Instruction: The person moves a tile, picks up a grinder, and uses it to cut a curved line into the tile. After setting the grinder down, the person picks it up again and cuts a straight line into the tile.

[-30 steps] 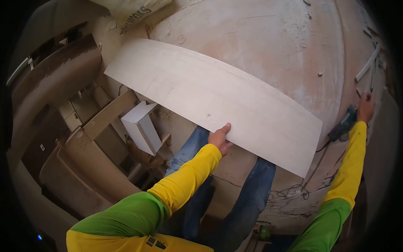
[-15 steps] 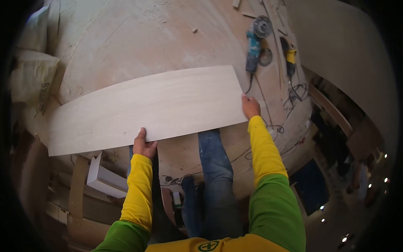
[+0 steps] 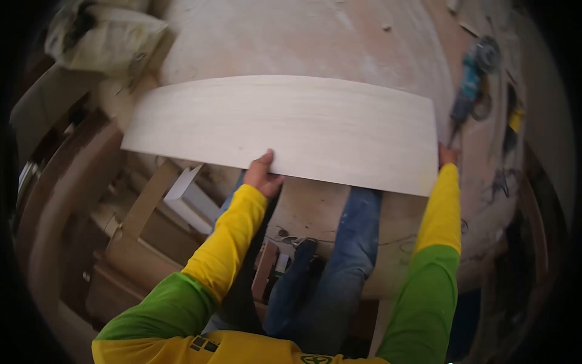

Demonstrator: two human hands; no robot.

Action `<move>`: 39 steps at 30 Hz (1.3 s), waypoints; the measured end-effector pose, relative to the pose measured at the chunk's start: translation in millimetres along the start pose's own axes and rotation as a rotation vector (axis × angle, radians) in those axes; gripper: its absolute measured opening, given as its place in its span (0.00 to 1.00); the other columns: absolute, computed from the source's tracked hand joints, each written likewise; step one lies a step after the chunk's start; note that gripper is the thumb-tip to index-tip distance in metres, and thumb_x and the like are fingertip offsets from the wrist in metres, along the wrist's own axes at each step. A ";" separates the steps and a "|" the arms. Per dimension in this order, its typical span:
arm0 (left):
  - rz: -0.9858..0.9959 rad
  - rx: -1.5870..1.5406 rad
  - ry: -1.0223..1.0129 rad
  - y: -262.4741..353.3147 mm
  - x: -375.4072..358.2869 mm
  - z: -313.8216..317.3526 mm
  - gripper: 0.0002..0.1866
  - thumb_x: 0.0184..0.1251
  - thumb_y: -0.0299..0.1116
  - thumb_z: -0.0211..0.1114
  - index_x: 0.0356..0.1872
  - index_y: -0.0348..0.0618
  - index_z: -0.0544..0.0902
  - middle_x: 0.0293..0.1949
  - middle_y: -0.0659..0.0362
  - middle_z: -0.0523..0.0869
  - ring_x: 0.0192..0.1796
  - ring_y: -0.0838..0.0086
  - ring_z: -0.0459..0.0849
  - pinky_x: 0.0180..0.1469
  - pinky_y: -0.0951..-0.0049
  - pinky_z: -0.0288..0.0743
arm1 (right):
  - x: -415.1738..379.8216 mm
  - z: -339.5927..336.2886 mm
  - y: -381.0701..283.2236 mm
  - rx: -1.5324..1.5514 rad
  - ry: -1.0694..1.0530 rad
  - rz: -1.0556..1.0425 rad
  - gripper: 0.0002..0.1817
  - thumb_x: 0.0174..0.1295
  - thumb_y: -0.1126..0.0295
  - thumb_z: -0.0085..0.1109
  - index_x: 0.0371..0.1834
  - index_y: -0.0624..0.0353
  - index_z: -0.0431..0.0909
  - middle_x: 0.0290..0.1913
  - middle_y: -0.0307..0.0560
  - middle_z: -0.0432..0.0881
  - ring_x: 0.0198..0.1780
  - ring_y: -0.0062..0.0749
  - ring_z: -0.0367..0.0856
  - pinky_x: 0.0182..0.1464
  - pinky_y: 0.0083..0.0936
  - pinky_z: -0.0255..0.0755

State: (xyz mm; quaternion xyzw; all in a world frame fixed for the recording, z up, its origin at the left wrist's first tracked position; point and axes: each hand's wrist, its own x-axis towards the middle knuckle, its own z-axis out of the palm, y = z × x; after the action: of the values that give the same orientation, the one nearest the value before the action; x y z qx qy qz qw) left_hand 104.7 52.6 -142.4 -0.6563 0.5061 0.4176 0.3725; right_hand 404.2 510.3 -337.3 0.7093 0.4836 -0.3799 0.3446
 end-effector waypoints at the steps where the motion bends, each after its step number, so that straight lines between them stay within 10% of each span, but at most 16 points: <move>1: 0.005 -0.035 0.035 5.1 -19.2 13.8 0.26 0.72 0.45 0.65 0.66 0.48 0.71 0.64 0.51 0.76 0.64 0.55 0.74 0.66 0.46 0.66 | 0.4 3.9 -0.9 0.047 0.002 0.014 0.37 0.68 0.53 0.56 0.64 0.82 0.67 0.54 0.65 0.83 0.52 0.43 0.87 0.54 0.33 0.81; 5: -0.012 -0.044 -0.027 0.2 12.5 -2.6 0.24 0.73 0.44 0.64 0.64 0.46 0.72 0.62 0.52 0.77 0.62 0.55 0.77 0.66 0.48 0.69 | -14.4 8.7 9.6 0.466 -0.308 -0.109 0.27 0.70 0.57 0.52 0.61 0.71 0.75 0.51 0.54 0.86 0.49 0.39 0.85 0.52 0.29 0.78; 8: 0.023 -0.056 -0.031 4.1 1.6 5.4 0.22 0.72 0.43 0.64 0.61 0.45 0.75 0.57 0.48 0.80 0.59 0.55 0.80 0.66 0.49 0.69 | -17.3 -4.4 43.3 0.746 -0.169 -0.086 0.12 0.67 0.56 0.60 0.39 0.52 0.76 0.30 0.37 0.78 0.32 0.24 0.76 0.36 0.26 0.72; 12: -0.003 -0.081 0.068 7.5 8.5 3.2 0.20 0.72 0.43 0.65 0.59 0.46 0.78 0.57 0.54 0.82 0.60 0.60 0.80 0.64 0.52 0.71 | -37.8 -67.2 40.9 0.644 -0.014 -0.173 0.16 0.61 0.57 0.70 0.43 0.53 0.78 0.26 0.35 0.75 0.25 0.22 0.72 0.27 0.26 0.69; 23: -0.016 -0.193 0.097 8.6 13.7 4.6 0.18 0.70 0.36 0.68 0.57 0.42 0.78 0.56 0.53 0.82 0.59 0.58 0.80 0.65 0.52 0.74 | -17.7 -231.2 -24.5 -0.233 0.607 -0.408 0.25 0.56 0.54 0.68 0.52 0.60 0.85 0.48 0.56 0.87 0.52 0.48 0.84 0.57 0.34 0.73; 27: 0.018 -0.100 0.083 8.7 6.8 4.9 0.20 0.71 0.41 0.66 0.59 0.46 0.77 0.58 0.54 0.82 0.61 0.60 0.79 0.65 0.52 0.72 | -60.1 -157.1 -81.6 -0.363 0.754 -0.327 0.29 0.62 0.50 0.60 0.60 0.58 0.79 0.55 0.60 0.84 0.56 0.55 0.81 0.60 0.38 0.73; 28: 0.004 -0.072 0.075 8.1 5.0 6.2 0.20 0.72 0.42 0.65 0.59 0.47 0.77 0.59 0.53 0.81 0.60 0.59 0.80 0.65 0.52 0.72 | -34.5 -147.5 -63.2 -0.809 0.426 -0.641 0.32 0.64 0.45 0.56 0.63 0.58 0.76 0.62 0.63 0.79 0.62 0.57 0.77 0.62 0.43 0.72; 31: 0.005 -0.056 0.031 3.6 11.8 0.9 0.21 0.75 0.46 0.62 0.61 0.46 0.77 0.60 0.53 0.81 0.59 0.58 0.81 0.65 0.54 0.72 | -99.6 -32.8 -73.1 -0.483 -0.112 -0.304 0.48 0.66 0.30 0.44 0.66 0.70 0.72 0.69 0.71 0.70 0.72 0.63 0.66 0.73 0.41 0.60; 39: 0.120 -0.246 -0.094 -5.3 12.4 -11.1 0.19 0.74 0.38 0.62 0.60 0.42 0.76 0.56 0.53 0.82 0.57 0.61 0.81 0.61 0.58 0.75 | -125.6 39.2 -64.0 -0.398 0.146 -0.310 0.51 0.64 0.33 0.52 0.64 0.82 0.68 0.66 0.76 0.70 0.70 0.63 0.68 0.72 0.40 0.61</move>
State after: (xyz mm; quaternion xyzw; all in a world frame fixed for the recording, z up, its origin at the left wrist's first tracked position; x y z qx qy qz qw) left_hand 113.5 39.2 -149.4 -0.6452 0.4717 0.5281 0.2869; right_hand 304.9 442.4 -254.1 0.5704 0.6753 -0.2735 0.3792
